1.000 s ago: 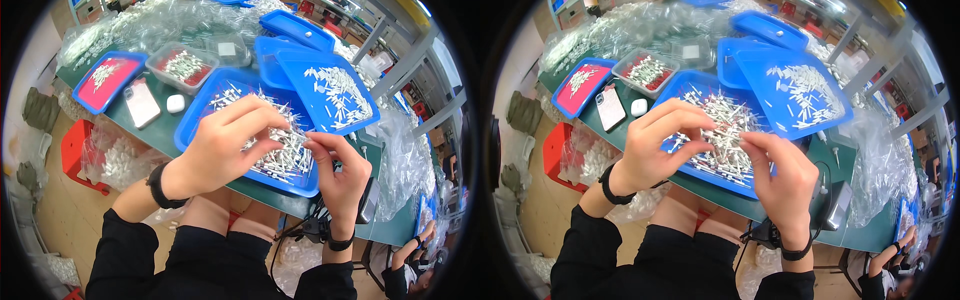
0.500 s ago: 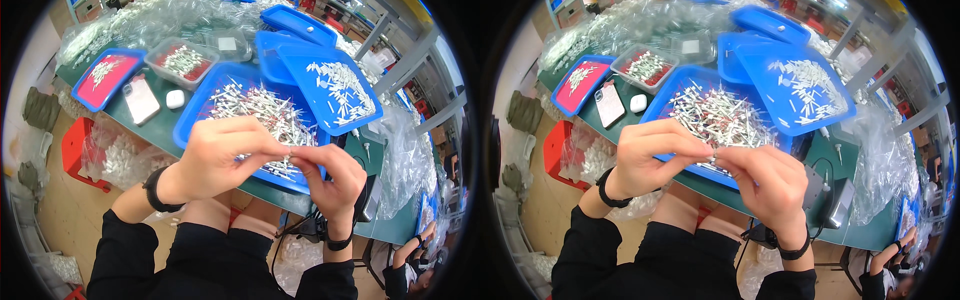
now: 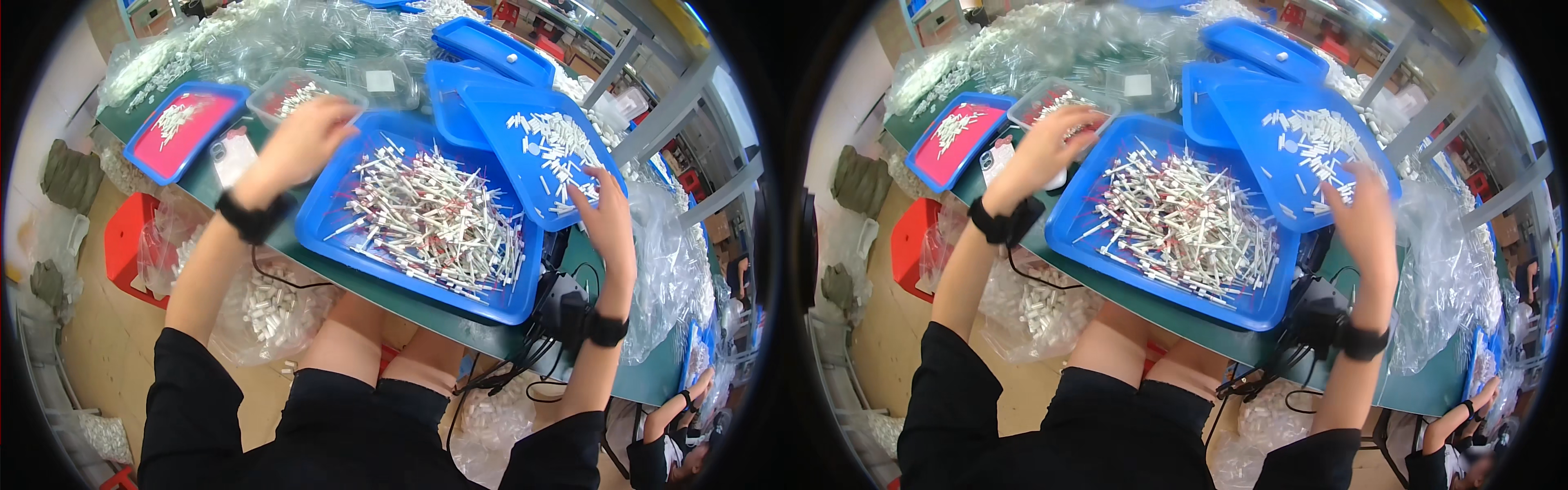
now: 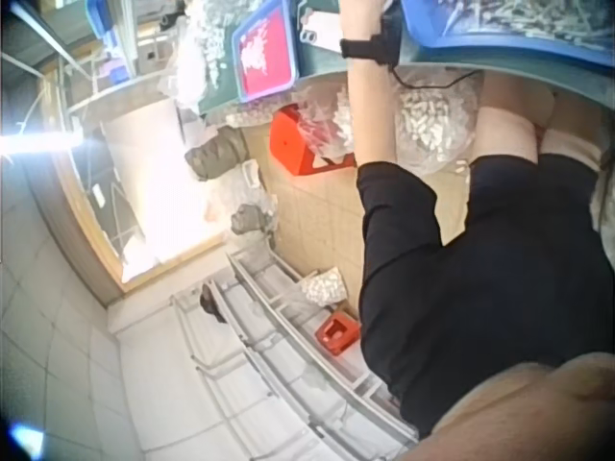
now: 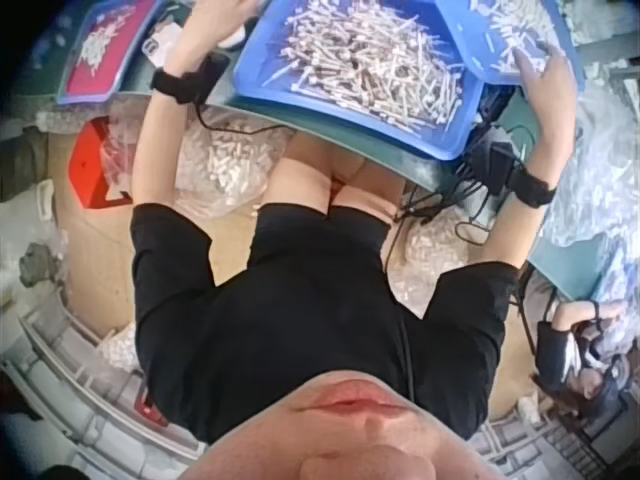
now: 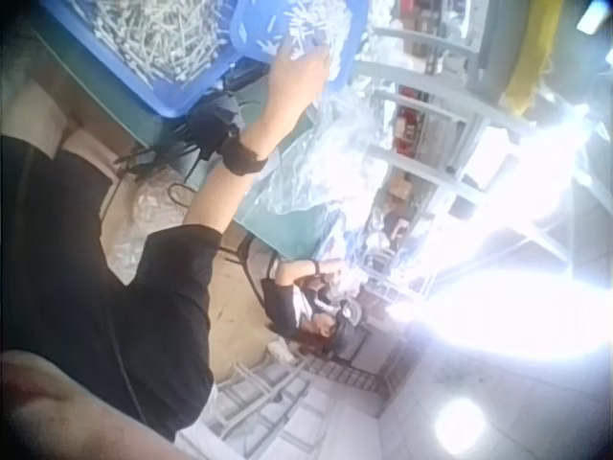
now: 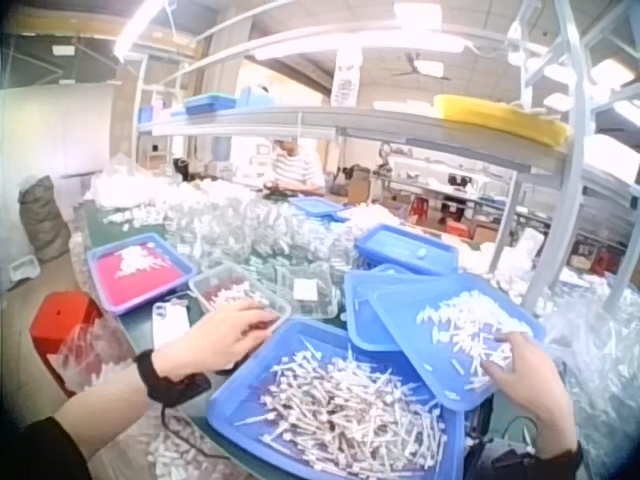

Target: The person sits at a workbench and repeatedly picks up small white cylindrical components and thin metal rods from a blue tray. They insert the rods into the components by hand and place the assembled units into a separate container. The process is repetitive and involves handling small parts one at a time.

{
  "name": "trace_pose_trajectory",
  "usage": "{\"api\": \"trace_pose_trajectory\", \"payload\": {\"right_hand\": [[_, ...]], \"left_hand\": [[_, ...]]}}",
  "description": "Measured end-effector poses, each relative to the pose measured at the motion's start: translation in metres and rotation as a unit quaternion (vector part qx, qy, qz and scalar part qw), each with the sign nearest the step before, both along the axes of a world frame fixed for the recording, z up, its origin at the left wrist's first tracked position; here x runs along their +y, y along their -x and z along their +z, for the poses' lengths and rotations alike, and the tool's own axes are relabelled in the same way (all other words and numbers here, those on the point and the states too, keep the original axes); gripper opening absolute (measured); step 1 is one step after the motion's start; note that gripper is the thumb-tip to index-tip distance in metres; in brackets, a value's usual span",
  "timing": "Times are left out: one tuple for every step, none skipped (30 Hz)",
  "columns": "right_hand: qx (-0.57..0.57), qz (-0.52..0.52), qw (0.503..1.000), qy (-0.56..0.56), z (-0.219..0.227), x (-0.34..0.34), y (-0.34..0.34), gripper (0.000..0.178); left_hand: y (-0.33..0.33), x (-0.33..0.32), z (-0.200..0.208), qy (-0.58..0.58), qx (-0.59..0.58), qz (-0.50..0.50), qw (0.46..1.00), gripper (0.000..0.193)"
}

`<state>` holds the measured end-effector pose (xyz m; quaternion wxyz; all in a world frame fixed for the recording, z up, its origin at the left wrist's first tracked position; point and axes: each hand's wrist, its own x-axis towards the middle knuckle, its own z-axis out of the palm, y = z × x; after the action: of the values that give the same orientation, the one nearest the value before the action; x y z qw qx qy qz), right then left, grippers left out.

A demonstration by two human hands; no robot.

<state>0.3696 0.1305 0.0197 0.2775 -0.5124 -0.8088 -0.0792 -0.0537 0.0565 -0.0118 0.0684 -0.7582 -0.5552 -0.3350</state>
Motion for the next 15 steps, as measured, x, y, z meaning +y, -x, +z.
{"api": "trace_pose_trajectory", "payload": {"right_hand": [[-0.037,-0.036,0.999,-0.001,-0.009,0.018,-0.024,0.042],[-0.056,-0.074,0.995,0.044,-0.008,0.021,-0.019,0.041],[-0.077,-0.112,0.987,0.088,-0.005,0.023,-0.014,0.040],[-0.100,-0.153,0.974,0.134,-0.004,0.025,-0.011,0.040],[-0.114,-0.144,0.973,0.137,-0.005,0.028,-0.008,0.037],[-0.129,-0.135,0.972,0.141,-0.010,0.030,-0.004,0.035],[-0.143,-0.126,0.971,0.145,-0.013,0.030,-0.001,0.033],[-0.078,-0.080,0.989,0.100,-0.018,0.026,0.004,0.024],[-0.071,-0.068,0.989,0.108,-0.020,0.025,0.008,0.022],[-0.063,-0.056,0.990,0.116,-0.020,0.026,0.012,0.020],[-0.055,-0.043,0.990,0.124,-0.021,0.027,0.016,0.018],[-0.043,-0.032,0.989,0.137,-0.015,0.024,0.024,0.015],[-0.024,-0.027,0.990,0.137,-0.016,0.024,0.026,0.016],[-0.005,-0.023,0.990,0.136,-0.017,0.024,0.026,0.016],[0.013,-0.019,0.990,0.136,-0.018,0.024,0.027,0.016]], "left_hand": [[0.018,0.012,0.001,-0.005,0.010,0.031,0.999,0.031],[0.038,0.017,0.001,0.006,0.030,0.055,0.998,0.031],[0.056,0.022,0.001,0.016,0.049,0.078,0.996,0.031],[0.064,0.026,0.000,0.028,0.066,0.098,0.993,0.031],[0.068,0.031,-0.001,0.073,0.062,0.112,0.989,0.029],[0.068,0.034,-0.001,0.118,0.058,0.125,0.983,0.027],[0.067,0.036,-0.002,0.163,0.054,0.137,0.976,0.025],[0.066,0.036,-0.002,0.151,0.083,0.136,0.976,0.022],[0.062,0.035,0.000,0.141,0.113,0.133,0.975,0.020],[0.060,0.035,0.001,0.130,0.142,0.130,0.973,0.017],[0.059,0.036,0.001,0.114,0.151,0.125,0.974,0.014],[0.060,0.036,0.002,0.098,0.160,0.124,0.974,0.012],[0.061,0.035,0.003,0.083,0.169,0.122,0.974,0.009],[0.062,0.034,0.002,0.064,0.161,0.115,0.978,0.008],[0.061,0.033,0.000,0.045,0.152,0.107,0.982,0.008]]}}
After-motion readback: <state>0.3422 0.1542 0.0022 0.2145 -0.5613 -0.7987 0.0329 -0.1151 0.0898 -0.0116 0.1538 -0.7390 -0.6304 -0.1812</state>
